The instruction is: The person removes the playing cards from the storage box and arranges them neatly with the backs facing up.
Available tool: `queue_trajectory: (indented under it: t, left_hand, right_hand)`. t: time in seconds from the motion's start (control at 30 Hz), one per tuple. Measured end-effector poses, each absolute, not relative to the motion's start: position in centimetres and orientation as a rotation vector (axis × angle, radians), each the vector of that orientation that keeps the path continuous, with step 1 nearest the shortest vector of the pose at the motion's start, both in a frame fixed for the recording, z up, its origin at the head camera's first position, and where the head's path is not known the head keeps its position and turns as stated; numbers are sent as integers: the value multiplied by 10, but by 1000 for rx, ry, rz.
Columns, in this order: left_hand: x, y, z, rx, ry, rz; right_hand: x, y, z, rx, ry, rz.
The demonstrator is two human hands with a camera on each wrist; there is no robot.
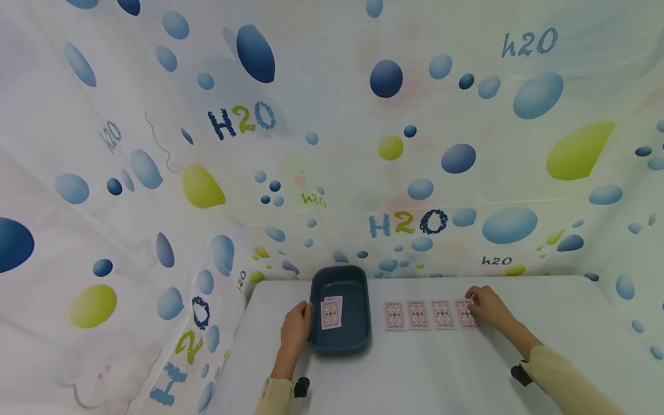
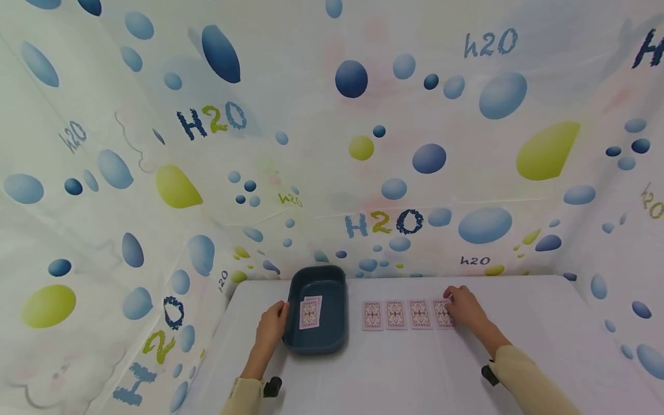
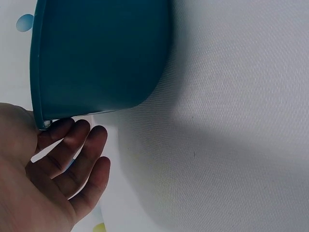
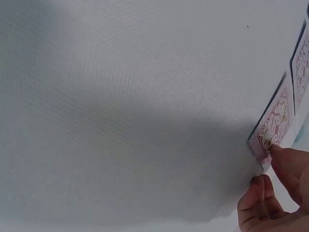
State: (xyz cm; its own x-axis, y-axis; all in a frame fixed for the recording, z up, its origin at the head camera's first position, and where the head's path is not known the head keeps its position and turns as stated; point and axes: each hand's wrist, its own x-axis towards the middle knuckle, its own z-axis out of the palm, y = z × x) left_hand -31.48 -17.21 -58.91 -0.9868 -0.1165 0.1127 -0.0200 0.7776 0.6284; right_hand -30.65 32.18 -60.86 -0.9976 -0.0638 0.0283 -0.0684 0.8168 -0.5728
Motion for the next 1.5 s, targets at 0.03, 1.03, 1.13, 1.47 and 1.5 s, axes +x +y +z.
queue_trajectory:
  t: [0.03, 1.03, 1.13, 1.47, 1.5]
  left_hand:
    - [-315, -172, -588, 108, -2820, -995]
    - [-317, -179, -587, 201, -2879, -1007]
    - [-318, -179, -588, 199, -2879, -1013]
    - [-317, -174, -587, 180, -2861, -1009]
    - [-317, -174, -586, 179, -2858, -1006]
  right_hand:
    - [-307, 322, -609, 106, -2988, 931]
    - [-309, 182, -559, 471, -2867, 771]
    - [-310, 166, -557, 512, -2858, 754]
    - [-318, 110, -555, 603, -2873, 657]
    - [-318, 104, -554, 615, -2871, 649]
